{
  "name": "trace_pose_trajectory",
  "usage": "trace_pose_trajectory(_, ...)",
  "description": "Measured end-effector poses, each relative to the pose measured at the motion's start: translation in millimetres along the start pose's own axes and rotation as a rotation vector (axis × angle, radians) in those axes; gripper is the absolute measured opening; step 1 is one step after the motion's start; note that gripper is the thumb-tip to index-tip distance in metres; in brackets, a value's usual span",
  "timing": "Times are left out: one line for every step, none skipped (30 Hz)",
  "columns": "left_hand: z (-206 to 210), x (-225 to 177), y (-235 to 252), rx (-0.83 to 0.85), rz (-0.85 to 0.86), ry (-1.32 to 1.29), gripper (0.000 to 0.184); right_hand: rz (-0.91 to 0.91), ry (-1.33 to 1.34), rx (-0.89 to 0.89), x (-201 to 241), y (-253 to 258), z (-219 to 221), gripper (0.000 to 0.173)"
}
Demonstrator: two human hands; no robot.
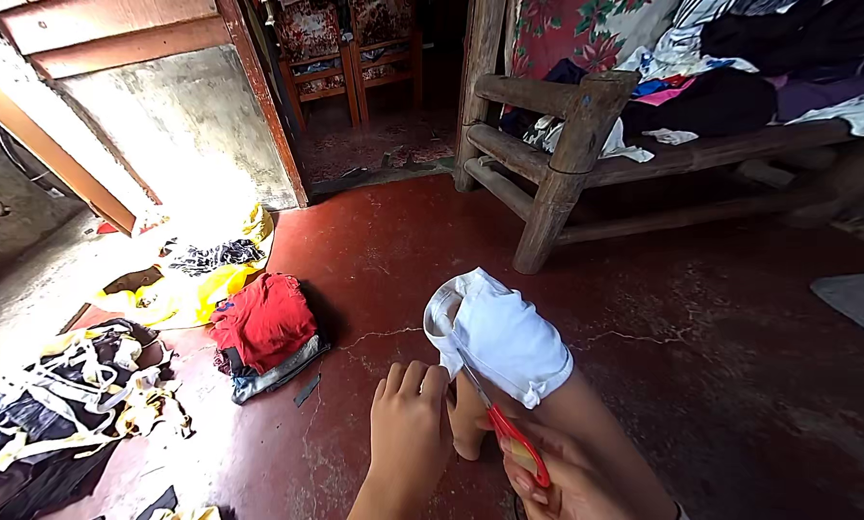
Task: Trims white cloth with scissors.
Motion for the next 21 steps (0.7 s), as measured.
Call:
trace_pose_trajectory(0.5, 0.3, -0.2, 0.006, -0.001, -0.002, 0.018, 0.0, 0.009, 0.007, -0.4, 0.6, 0.0, 0.032)
trace_pose_trajectory(0.8, 0.7, -0.3, 0.013, -0.004, -0.004, 0.018, -0.002, 0.021, 0.016, -1.7, 1.6, -0.1, 0.032)
trace_pose_trajectory(0.8, 0.9, -0.3, 0.017, -0.007, -0.007, 0.018, -0.001, 0.025, 0.027, -2.7, 2.9, 0.0, 0.033)
trace_pose_trajectory(0.5, 0.8, -0.3, 0.025, -0.01, -0.005, 0.017, 0.0, 0.034, 0.033, -3.4, 4.5, 0.7, 0.033)
trace_pose_trajectory(0.2, 0.4, -0.2, 0.03, -0.012, -0.002, 0.018, 0.001, 0.046, 0.038, -4.5, 6.7, 1.3, 0.033)
trace_pose_trajectory(0.0, 0.0, -0.1, 0.033, -0.013, 0.003, 0.018, 0.008, 0.06, 0.036, -5.9, 9.5, 2.2, 0.032)
trace_pose_trajectory(0.0, -0.3, -0.2, 0.034, -0.011, 0.005, 0.018, 0.019, 0.078, 0.019, -7.1, 12.5, 3.4, 0.031)
trace_pose_trajectory(0.1, -0.6, -0.3, 0.034, -0.011, 0.007, 0.019, 0.035, 0.089, -0.008, -6.8, 15.5, 5.6, 0.029)
trace_pose_trajectory(0.0, -0.7, -0.1, 0.033, -0.011, 0.006, 0.019, 0.048, 0.09, -0.039, -4.6, 18.7, 8.6, 0.024)
trace_pose_trajectory(-0.3, -0.5, 0.2, 0.033, -0.016, 0.005, 0.019, 0.054, 0.089, -0.054, -3.4, 22.2, 10.9, 0.021)
trace_pose_trajectory(-0.7, 0.0, 0.8, 0.032, -0.022, 0.006, 0.019, 0.052, 0.096, -0.065, -3.5, 24.7, 12.1, 0.02)
trace_pose_trajectory(-1.2, 0.8, 1.5, 0.03, -0.028, 0.006, 0.019, 0.044, 0.096, -0.06, -4.6, 26.5, 12.7, 0.02)
trace_pose_trajectory(-1.7, 1.8, 2.4, 0.03, -0.033, 0.005, 0.019, 0.03, 0.104, -0.05, -6.9, 27.4, 12.6, 0.02)
trace_pose_trajectory(-1.9, 2.9, 3.1, 0.035, -0.038, 0.006, 0.019, 0.01, 0.122, -0.037, -9.5, 27.5, 12.2, 0.021)
trace_pose_trajectory(-2.1, 3.6, 3.9, 0.043, -0.044, 0.009, 0.019, -0.014, 0.133, -0.02, -10.8, 27.1, 12.0, 0.021)
trace_pose_trajectory(-2.2, 3.9, 4.4, 0.049, -0.048, 0.009, 0.019, -0.045, 0.147, -0.007, -11.4, 26.9, 11.8, 0.021)
trace_pose_trajectory(-2.2, 4.0, 4.7, 0.052, -0.053, 0.007, 0.018, -0.071, 0.158, 0.005, -11.4, 26.8, 11.8, 0.024)
trace_pose_trajectory(-2.3, 3.9, 4.9, 0.054, -0.056, 0.0, 0.018, -0.091, 0.166, 0.008, -10.7, 26.5, 12.1, 0.026)
trace_pose_trajectory(-2.1, 4.0, 4.9, 0.055, -0.058, -0.004, 0.017, -0.11, 0.17, 0.006, -10.0, 26.5, 12.4, 0.027)
trace_pose_trajectory(-1.7, 4.2, 5.0, 0.056, -0.059, -0.003, 0.017, -0.128, 0.174, 0.005, -9.1, 26.7, 12.5, 0.027)
trace_pose_trajectory(-1.4, 4.4, 5.2, 0.059, -0.062, -0.001, 0.017, -0.141, 0.175, 0.006, -8.3, 27.0, 12.4, 0.028)
Point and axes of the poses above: each hand's wrist, its own y-axis towards the middle knuckle, its own z-axis out of the palm, x = y × z, the point moved 6 cm from there along y, towards the middle knuckle, and after that the axes turned 14 degrees about -z, right-handed, at the moved point
